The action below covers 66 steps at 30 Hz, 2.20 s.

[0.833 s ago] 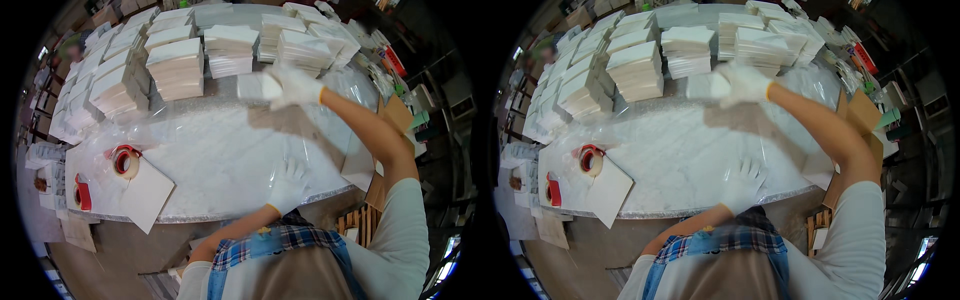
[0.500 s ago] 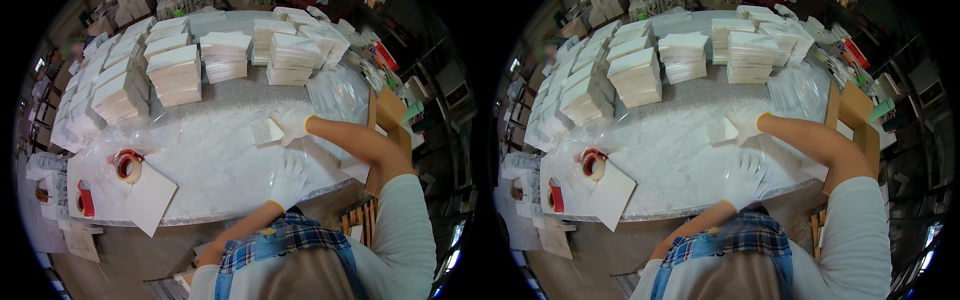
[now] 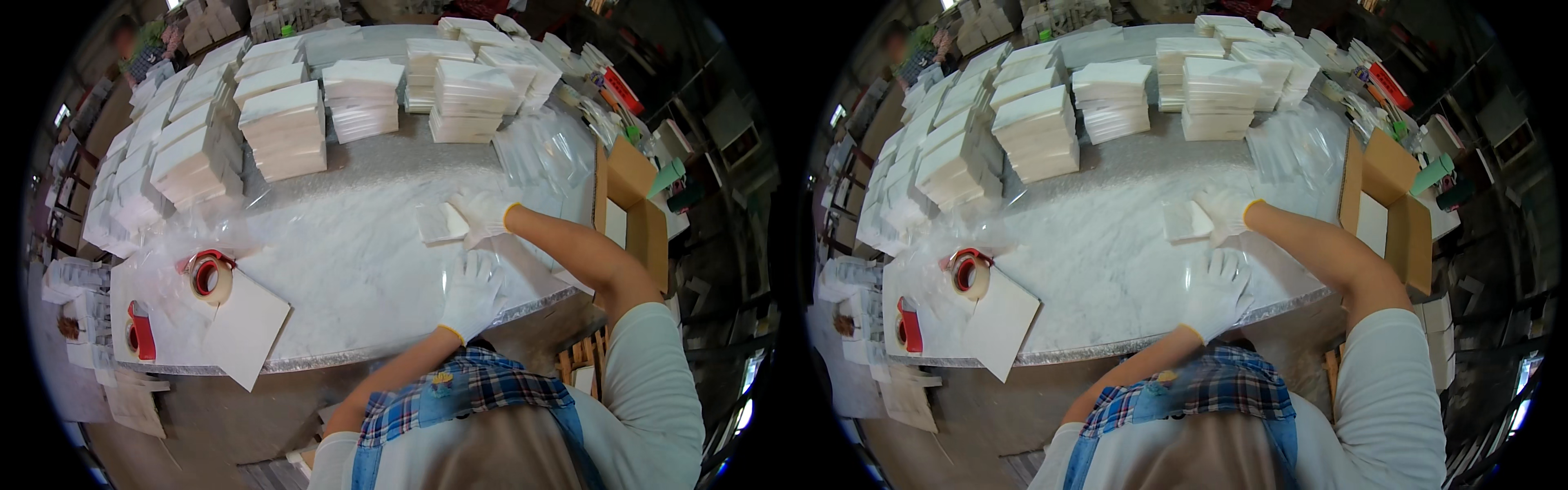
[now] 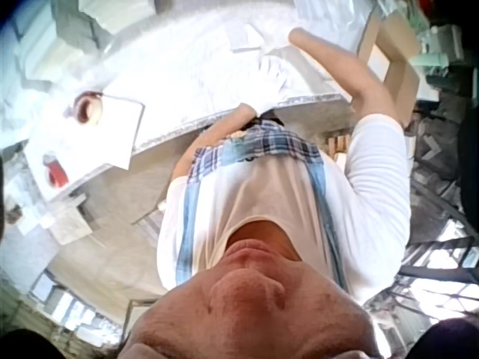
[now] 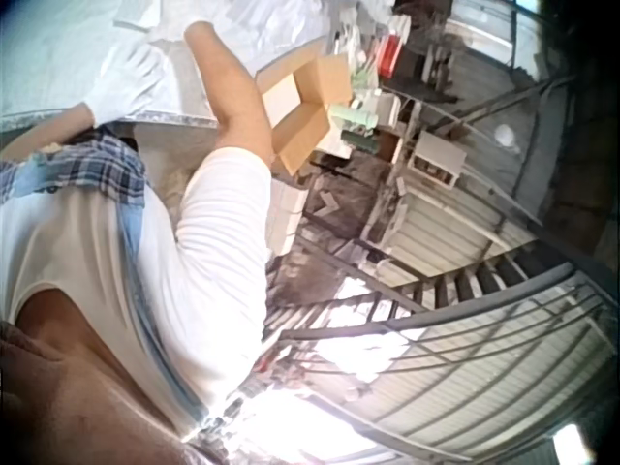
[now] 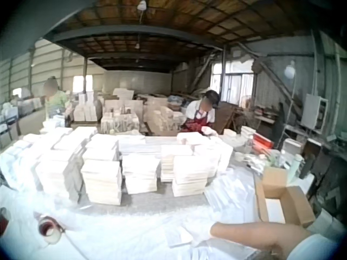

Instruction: The person wraps stacks of white rectangular items in clear plastic bags and places them into a cardboard box. The person repeatedly picks up stacks, wraps them, and transfers them to the box while working at a table in a warehouse.

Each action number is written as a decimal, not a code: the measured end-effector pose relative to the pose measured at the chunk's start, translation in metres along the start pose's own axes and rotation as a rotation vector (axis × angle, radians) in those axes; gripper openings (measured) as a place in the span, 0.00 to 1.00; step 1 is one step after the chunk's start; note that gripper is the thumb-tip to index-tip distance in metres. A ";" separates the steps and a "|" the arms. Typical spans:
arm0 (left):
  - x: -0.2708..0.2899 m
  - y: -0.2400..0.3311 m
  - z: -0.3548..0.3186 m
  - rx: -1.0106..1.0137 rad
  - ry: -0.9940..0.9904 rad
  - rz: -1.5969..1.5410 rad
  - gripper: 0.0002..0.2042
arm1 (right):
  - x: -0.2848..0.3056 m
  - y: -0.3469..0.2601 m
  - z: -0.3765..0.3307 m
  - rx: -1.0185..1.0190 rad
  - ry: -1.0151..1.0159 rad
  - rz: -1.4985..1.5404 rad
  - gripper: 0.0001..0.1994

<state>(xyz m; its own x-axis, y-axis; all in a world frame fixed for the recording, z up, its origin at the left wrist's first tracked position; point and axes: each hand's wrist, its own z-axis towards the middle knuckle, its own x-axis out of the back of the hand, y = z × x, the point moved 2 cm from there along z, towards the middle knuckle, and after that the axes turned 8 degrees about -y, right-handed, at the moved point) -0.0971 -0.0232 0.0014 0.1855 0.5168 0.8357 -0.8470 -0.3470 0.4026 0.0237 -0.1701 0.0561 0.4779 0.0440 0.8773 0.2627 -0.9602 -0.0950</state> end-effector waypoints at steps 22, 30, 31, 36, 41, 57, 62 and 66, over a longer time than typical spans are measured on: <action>0.068 -0.090 0.049 0.290 -0.146 0.140 0.38 | -0.033 -0.054 -0.081 -0.347 0.316 0.463 0.22; 0.044 -0.117 0.085 -0.005 -0.430 0.174 0.35 | -0.136 -0.088 -0.128 -0.053 0.872 0.237 0.20; 0.045 -0.118 0.089 -0.013 -0.477 0.166 0.35 | -0.137 -0.087 -0.127 -0.063 0.875 0.230 0.20; 0.054 -0.119 0.098 -0.031 -0.533 0.098 0.35 | -0.137 -0.084 -0.127 -0.074 0.875 0.275 0.19; 0.051 -0.119 0.100 -0.034 -0.523 0.128 0.37 | -0.136 -0.084 -0.128 -0.072 0.902 0.318 0.21; 0.054 -0.093 0.100 0.088 -0.614 0.223 0.39 | -0.137 -0.077 -0.127 -0.095 0.831 0.367 0.20; 0.059 -0.133 0.112 0.187 -0.396 0.072 0.36 | -0.118 -0.070 -0.114 -0.217 0.962 0.463 0.19; 0.053 -0.196 0.140 0.446 -0.284 0.243 0.36 | -0.101 -0.065 -0.100 -0.207 0.896 0.521 0.18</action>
<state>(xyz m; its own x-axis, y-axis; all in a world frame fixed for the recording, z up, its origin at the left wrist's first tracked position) 0.1483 -0.0379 0.0193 0.1902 0.1722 0.9665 -0.6019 -0.7573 0.2534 -0.1253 -0.1401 0.0200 -0.3249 -0.5262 0.7859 0.0149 -0.8337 -0.5520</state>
